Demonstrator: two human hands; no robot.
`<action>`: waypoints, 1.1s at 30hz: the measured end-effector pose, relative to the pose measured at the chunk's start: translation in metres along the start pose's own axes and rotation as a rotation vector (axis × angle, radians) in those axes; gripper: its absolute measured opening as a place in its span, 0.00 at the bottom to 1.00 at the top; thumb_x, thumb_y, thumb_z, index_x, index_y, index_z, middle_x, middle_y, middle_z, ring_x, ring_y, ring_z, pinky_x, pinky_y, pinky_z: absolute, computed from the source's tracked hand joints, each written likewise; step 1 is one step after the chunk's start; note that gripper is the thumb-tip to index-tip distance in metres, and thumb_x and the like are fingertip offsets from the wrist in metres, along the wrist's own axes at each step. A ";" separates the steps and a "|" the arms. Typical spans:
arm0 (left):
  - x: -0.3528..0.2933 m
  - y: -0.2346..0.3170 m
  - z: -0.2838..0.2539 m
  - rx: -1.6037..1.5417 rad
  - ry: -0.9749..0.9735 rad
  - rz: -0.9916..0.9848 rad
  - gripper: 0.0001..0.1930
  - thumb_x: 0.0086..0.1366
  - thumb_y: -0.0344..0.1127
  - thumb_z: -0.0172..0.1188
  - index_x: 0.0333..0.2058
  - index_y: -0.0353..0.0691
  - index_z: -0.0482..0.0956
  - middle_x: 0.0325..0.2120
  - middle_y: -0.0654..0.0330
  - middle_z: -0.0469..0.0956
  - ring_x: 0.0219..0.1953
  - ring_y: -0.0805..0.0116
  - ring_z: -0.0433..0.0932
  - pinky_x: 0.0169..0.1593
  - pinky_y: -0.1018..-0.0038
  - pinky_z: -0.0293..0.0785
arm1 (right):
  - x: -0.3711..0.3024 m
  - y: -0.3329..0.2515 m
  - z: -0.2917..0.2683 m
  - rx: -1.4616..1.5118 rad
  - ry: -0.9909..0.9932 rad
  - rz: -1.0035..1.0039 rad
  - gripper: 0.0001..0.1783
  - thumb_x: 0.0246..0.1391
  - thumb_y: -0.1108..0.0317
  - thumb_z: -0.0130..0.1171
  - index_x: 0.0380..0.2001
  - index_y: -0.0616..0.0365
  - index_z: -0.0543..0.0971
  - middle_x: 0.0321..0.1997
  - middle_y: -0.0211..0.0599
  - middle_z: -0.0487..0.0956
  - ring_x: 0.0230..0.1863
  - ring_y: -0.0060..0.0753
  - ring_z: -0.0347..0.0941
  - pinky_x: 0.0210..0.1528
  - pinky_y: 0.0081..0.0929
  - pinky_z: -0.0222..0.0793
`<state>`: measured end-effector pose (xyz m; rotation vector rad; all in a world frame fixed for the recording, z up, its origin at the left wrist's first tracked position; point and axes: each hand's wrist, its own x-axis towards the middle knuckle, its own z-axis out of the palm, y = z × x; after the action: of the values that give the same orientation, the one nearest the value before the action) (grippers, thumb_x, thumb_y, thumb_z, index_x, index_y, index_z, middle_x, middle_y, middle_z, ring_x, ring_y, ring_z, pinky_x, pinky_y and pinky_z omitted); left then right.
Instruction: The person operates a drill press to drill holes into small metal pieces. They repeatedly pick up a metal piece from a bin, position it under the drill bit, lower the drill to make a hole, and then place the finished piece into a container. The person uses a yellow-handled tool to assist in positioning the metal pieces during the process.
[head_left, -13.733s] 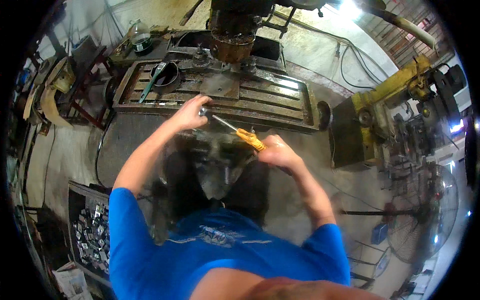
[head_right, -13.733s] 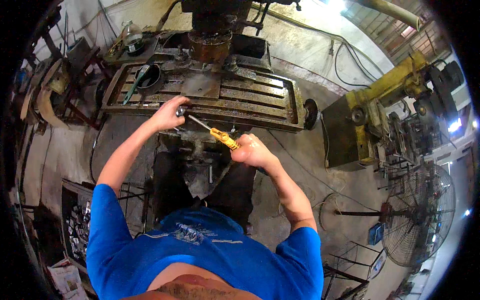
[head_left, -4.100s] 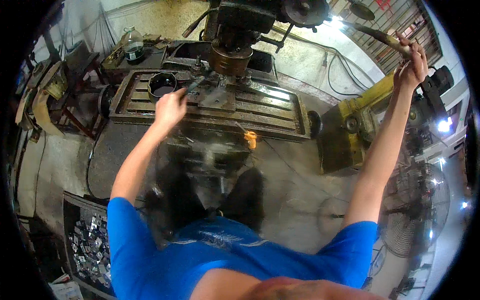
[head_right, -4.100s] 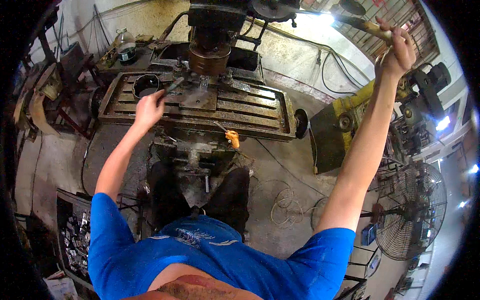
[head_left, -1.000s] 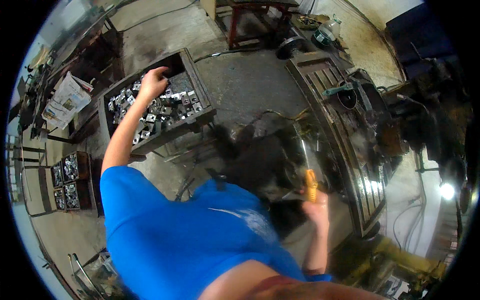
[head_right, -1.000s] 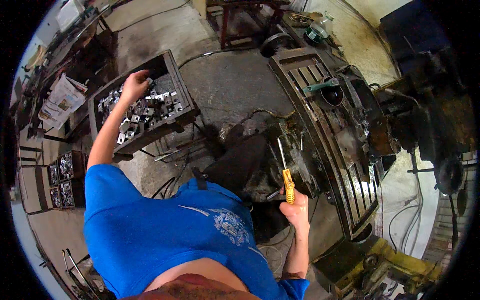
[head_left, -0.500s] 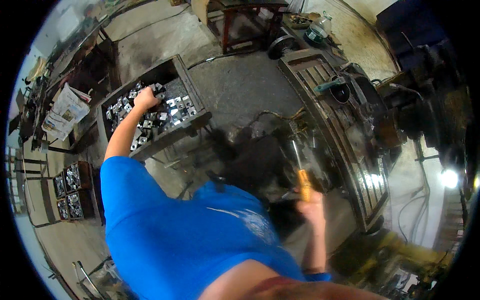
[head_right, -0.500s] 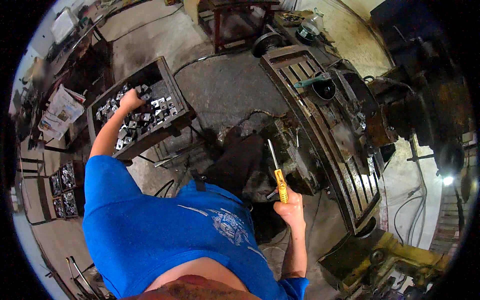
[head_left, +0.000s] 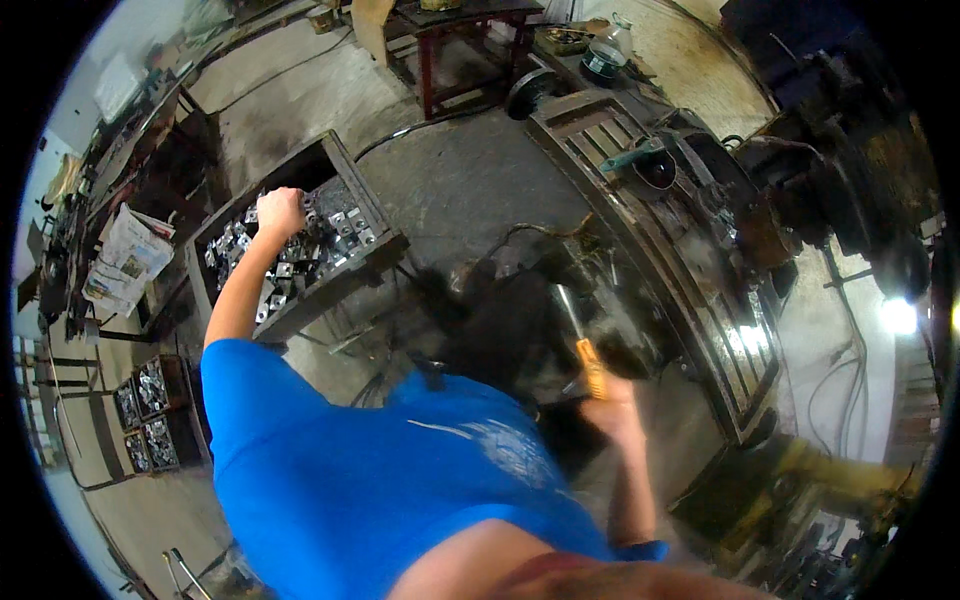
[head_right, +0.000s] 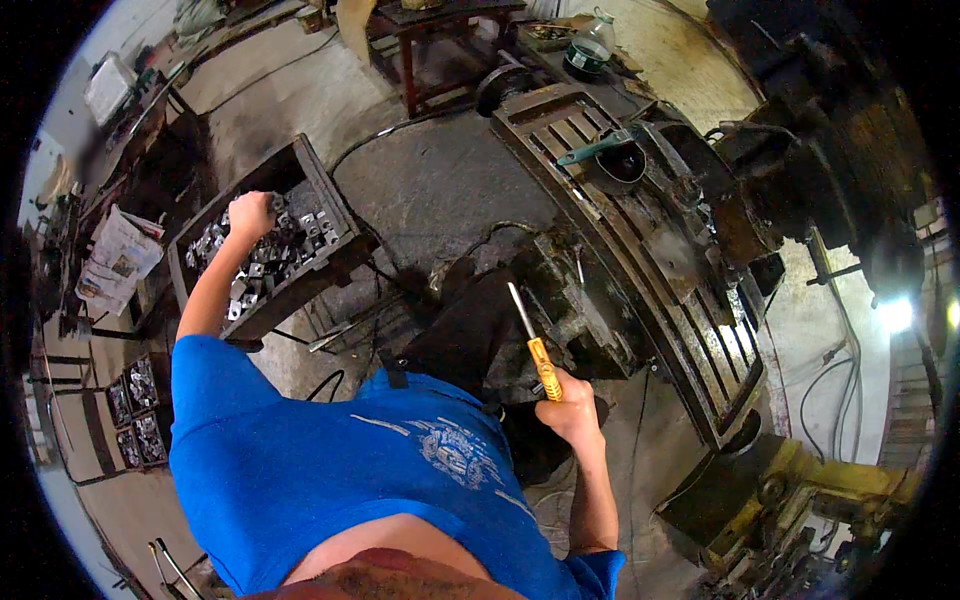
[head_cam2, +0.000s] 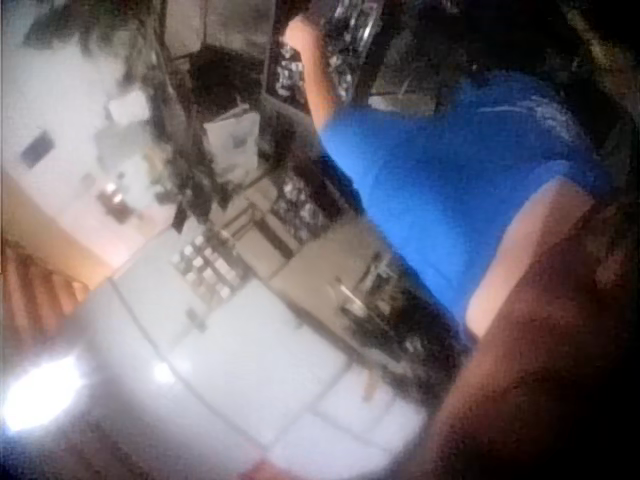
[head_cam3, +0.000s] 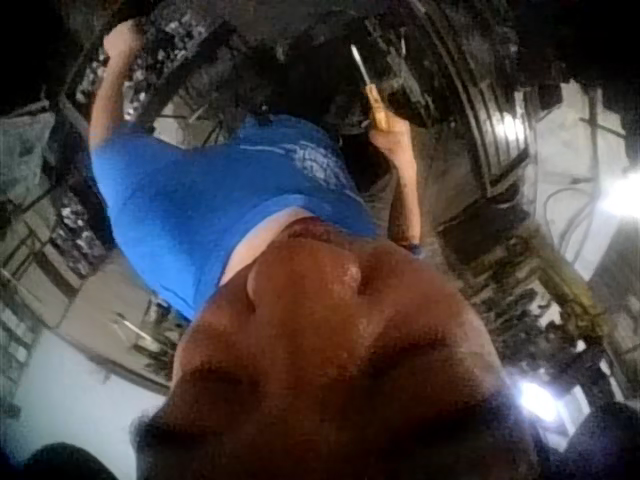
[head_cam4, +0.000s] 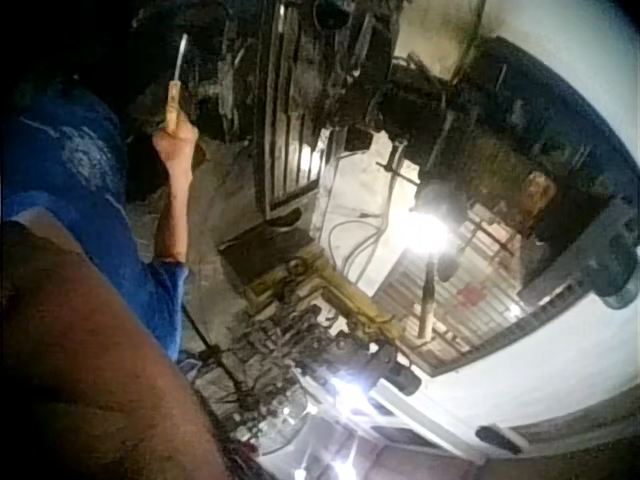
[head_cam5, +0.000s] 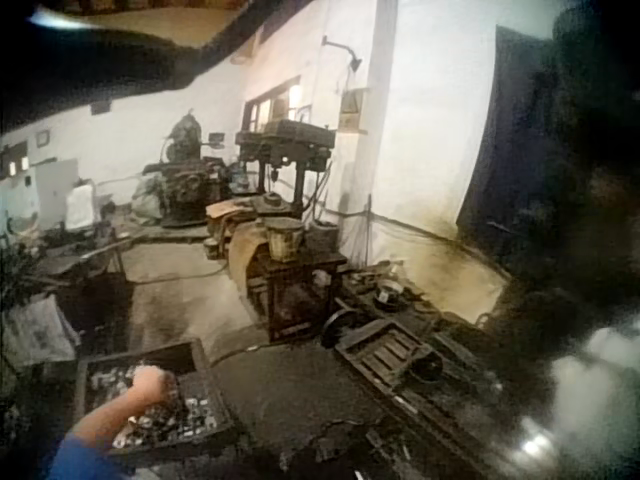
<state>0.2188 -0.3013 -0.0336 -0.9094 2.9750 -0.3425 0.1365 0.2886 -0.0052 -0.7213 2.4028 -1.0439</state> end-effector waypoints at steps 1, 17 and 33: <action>-0.002 0.006 -0.014 -0.028 0.088 0.011 0.13 0.40 0.35 0.57 0.29 0.43 0.79 0.27 0.54 0.78 0.30 0.55 0.77 0.32 0.63 0.74 | 0.002 -0.008 0.000 -0.024 -0.022 -0.010 0.19 0.29 0.71 0.52 0.33 0.59 0.74 0.21 0.53 0.72 0.26 0.55 0.71 0.29 0.36 0.67; -0.002 0.261 -0.105 -0.861 0.148 0.594 0.12 0.40 0.34 0.61 0.25 0.36 0.75 0.20 0.56 0.73 0.24 0.61 0.74 0.28 0.68 0.70 | 0.072 -0.068 -0.018 -0.141 0.031 0.079 0.14 0.27 0.63 0.50 0.17 0.64 0.75 0.20 0.56 0.72 0.27 0.59 0.70 0.31 0.42 0.67; -0.019 0.418 -0.135 -1.718 -0.736 0.517 0.11 0.51 0.34 0.57 0.26 0.29 0.76 0.18 0.58 0.75 0.15 0.74 0.70 0.22 0.79 0.69 | -0.012 0.001 -0.073 -0.013 0.249 0.329 0.14 0.29 0.61 0.51 0.17 0.61 0.73 0.20 0.52 0.72 0.24 0.56 0.69 0.27 0.41 0.65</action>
<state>-0.0060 0.0742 0.0090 0.0180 1.9940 2.1272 0.1048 0.3362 0.0420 -0.1940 2.6217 -1.0279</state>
